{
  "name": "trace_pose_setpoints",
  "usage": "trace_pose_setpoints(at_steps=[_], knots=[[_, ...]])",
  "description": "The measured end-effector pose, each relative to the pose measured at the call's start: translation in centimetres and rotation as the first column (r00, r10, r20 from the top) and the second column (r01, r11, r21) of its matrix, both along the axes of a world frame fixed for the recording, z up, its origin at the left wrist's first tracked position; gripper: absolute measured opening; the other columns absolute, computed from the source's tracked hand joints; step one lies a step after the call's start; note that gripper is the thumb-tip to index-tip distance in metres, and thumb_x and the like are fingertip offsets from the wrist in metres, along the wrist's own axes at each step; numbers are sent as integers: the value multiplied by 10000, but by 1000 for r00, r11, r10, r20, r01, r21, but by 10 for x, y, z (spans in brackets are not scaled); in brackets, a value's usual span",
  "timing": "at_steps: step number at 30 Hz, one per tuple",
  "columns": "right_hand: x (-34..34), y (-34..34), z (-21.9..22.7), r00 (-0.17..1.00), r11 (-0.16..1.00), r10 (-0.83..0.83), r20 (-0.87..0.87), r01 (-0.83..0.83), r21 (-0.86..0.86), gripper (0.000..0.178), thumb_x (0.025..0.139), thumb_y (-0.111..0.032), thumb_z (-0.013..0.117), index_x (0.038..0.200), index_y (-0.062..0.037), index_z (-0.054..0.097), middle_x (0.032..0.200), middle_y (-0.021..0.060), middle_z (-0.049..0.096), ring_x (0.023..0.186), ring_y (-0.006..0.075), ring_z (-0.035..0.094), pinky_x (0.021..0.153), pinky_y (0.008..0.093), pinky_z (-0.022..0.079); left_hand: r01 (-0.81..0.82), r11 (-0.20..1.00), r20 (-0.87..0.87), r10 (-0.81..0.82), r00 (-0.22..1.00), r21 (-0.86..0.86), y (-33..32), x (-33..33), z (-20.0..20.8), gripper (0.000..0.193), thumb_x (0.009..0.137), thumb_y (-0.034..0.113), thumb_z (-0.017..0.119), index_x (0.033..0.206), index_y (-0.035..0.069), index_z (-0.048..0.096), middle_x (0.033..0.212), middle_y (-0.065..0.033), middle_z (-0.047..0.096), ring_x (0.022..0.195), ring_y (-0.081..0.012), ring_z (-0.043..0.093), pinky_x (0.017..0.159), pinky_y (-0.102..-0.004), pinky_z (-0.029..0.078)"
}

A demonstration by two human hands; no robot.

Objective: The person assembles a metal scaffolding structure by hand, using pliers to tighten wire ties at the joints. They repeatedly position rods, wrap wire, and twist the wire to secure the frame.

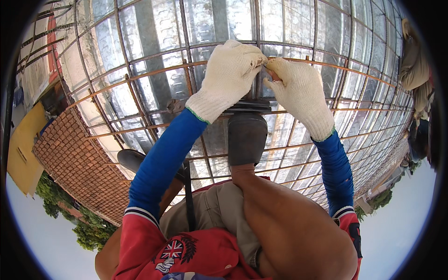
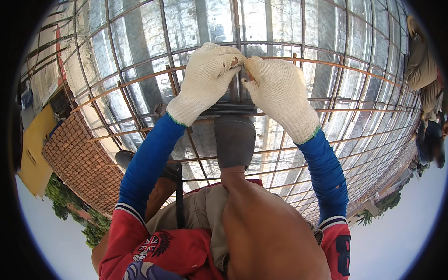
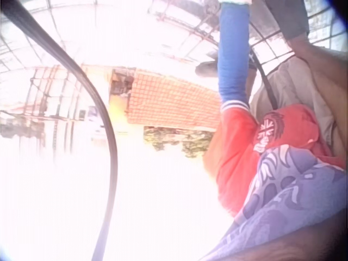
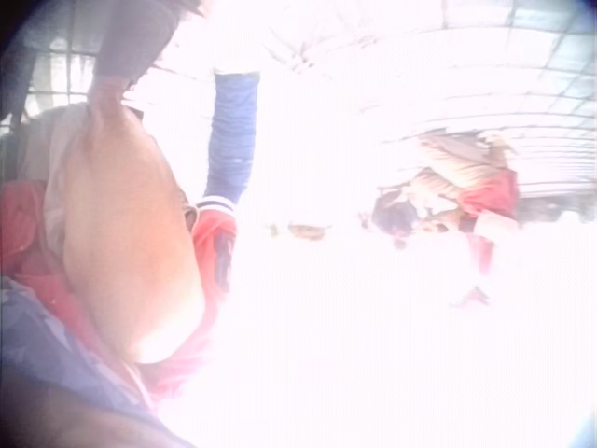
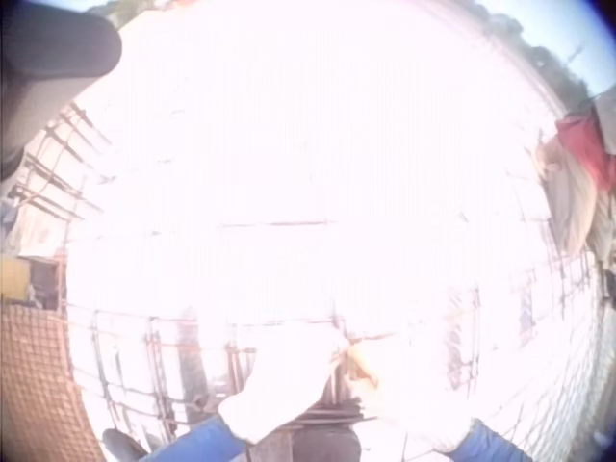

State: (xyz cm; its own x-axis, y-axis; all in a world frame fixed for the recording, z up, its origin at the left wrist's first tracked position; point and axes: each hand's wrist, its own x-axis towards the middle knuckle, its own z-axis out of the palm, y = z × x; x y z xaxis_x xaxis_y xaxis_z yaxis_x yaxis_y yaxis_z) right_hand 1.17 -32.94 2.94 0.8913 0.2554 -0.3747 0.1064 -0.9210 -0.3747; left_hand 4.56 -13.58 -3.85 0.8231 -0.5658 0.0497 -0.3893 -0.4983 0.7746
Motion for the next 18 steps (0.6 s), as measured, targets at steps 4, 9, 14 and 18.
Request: trace_pose_setpoints(at_steps=[4,9,14,18], knots=[[13,-4,6,995,996,88,42,-87,-18,214,917,-253,793,1061,-109,729,772,110,719,771,323,755,677,432,611,25,996,36,-28,999,82,-5,1,2,197,862,133,812,1040,50,795,1135,-94,755,1074,-318,665,949,-445,557],[33,-14,4,971,975,222,90,-219,-46,238,923,-249,778,1131,-133,764,838,107,753,825,327,765,725,441,623,13,981,-69,0,998,194,-16,6,14,264,822,197,857,1026,40,798,1063,-108,730,1036,-302,658,918,-435,558],[43,-18,4,971,972,236,48,-236,-8,223,944,-274,743,1114,-139,795,915,120,770,897,341,761,807,469,614,-85,973,-21,91,996,215,-24,-1,8,291,830,284,859,982,40,813,974,-102,723,929,-289,654,835,-426,551],[46,-23,6,986,984,163,-22,-161,81,230,948,-282,724,1102,-140,819,942,130,774,912,354,752,857,490,599,-129,984,50,123,991,125,-23,-4,5,298,831,296,855,958,30,815,929,-105,719,870,-287,642,790,-440,541]])
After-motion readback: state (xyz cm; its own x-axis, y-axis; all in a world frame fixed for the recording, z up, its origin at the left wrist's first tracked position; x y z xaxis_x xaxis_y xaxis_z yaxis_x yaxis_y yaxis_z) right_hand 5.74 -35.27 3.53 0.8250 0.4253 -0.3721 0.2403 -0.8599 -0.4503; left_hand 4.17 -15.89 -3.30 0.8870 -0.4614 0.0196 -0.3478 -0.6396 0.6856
